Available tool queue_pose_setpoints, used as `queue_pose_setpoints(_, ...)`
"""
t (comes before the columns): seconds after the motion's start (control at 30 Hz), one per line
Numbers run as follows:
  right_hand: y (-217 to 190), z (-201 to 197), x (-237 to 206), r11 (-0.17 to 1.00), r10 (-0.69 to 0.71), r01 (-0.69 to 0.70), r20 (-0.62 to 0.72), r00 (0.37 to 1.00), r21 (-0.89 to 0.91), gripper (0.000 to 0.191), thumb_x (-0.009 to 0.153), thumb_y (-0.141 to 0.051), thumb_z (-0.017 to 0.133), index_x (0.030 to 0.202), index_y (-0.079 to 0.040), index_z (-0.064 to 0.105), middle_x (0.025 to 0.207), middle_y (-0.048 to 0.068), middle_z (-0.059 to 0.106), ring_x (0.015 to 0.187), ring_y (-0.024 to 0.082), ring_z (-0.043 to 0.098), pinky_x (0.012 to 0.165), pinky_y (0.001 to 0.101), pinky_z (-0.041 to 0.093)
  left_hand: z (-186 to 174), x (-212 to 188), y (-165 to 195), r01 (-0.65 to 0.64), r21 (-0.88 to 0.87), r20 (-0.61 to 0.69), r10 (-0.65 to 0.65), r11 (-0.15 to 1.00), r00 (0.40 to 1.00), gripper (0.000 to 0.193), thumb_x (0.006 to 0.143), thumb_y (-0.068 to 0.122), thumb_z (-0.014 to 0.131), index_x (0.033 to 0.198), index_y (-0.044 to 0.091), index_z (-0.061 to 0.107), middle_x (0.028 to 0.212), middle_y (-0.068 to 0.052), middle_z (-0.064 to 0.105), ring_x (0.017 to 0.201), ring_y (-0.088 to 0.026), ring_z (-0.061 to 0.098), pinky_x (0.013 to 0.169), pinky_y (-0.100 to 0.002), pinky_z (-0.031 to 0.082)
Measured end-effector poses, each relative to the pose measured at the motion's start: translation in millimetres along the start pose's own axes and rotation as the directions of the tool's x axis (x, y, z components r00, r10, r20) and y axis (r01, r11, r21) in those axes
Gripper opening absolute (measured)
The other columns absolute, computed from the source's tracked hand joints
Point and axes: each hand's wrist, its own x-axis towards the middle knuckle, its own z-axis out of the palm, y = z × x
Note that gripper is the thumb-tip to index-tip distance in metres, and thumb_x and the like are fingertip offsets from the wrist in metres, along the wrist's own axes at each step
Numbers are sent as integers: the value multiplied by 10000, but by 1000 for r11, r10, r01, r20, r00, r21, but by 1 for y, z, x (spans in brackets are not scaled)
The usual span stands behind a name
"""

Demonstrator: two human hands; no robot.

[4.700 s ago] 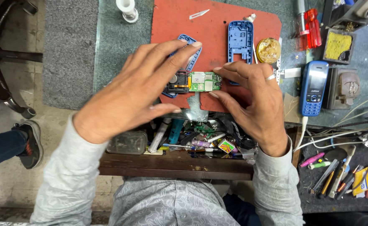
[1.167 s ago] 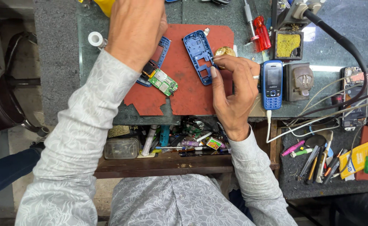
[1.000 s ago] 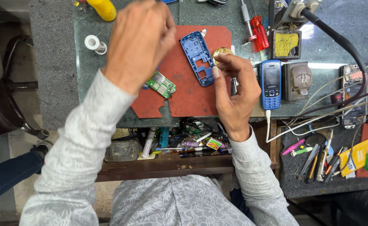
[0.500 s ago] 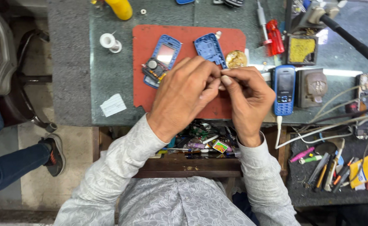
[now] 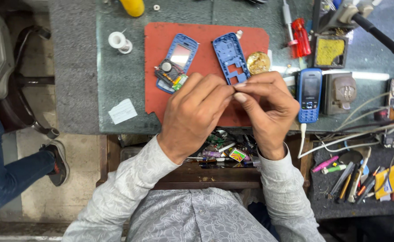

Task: The person disassembles a blue feature phone, removing its back cover, battery and internal board. They clean a component with a cotton swab, solder contacts on the exposed circuit board with a soldering iron, then fit the board and screen back into the housing and press the cover closed.

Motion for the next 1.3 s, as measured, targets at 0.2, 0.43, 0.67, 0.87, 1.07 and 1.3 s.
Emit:
queue_pose_setpoints(0.2, 6, 0, 4, 995, 4, -6, 20, 1000, 98, 176, 905, 72, 793, 1029, 12, 685, 1060, 57, 646, 934, 120, 626, 824, 232, 510, -1, 0, 2, 19, -31, -8, -19, 999, 1000, 218, 859, -1, 788, 1033, 40, 664, 974, -51, 595, 886, -253, 579, 776, -385, 498)
queue_pose_setpoints(0.43, 7, -4, 2, 991, -134, 135, 64, 989, -15, 132, 930, 69, 777, 988, 5, 677, 971, 83, 668, 941, 164, 632, 854, 263, 517, -1, -2, 2, 4, -19, -12, -4, 1000, 1000, 212, 858, 0, 791, 1017, 32, 654, 975, -64, 588, 886, -261, 577, 772, -387, 497)
queue_pose_setpoints(0.67, 1, -8, 0, 993, -109, 110, -19, 994, 48, 84, 1027, 48, 714, 984, 20, 647, 1018, 92, 649, 990, 166, 623, 927, 274, 518, -6, -10, -6, 13, 47, -69, -10, 999, 998, 176, 913, 8, 783, 993, 33, 629, 1024, -73, 597, 921, -269, 583, 801, -396, 498)
queue_pose_setpoints(0.87, 0, -2, -4, 992, -129, 129, -32, 991, -6, 35, 1103, 48, 647, 1077, 35, 627, 1081, 120, 644, 1045, 177, 663, 970, 278, 548, -19, -17, -11, 48, 32, -31, -47, 998, 998, 173, 862, -82, 676, 1001, 16, 648, 998, -80, 597, 916, -283, 591, 809, -413, 501)
queue_pose_setpoints(1.07, 5, 5, -9, 976, -193, 189, -25, 981, -113, 99, 1072, 85, 626, 1128, 4, 617, 1080, 122, 703, 983, 195, 706, 882, 285, 580, -16, 10, -18, -97, 104, 93, 88, 990, 992, 338, 847, -110, 614, 1166, -9, 664, 1083, -109, 594, 1016, -310, 596, 863, -421, 509)
queue_pose_setpoints(1.3, 5, 6, -5, 900, -340, 314, -35, 940, -303, 160, 955, 46, 767, 1066, -24, 675, 1008, 92, 721, 911, 227, 692, 784, 305, 540, 20, 97, -50, -352, 177, 90, 341, 919, 936, 97, 1024, 33, 699, 1105, 7, 652, 1049, -152, 619, 983, -359, 628, 824, -458, 515)
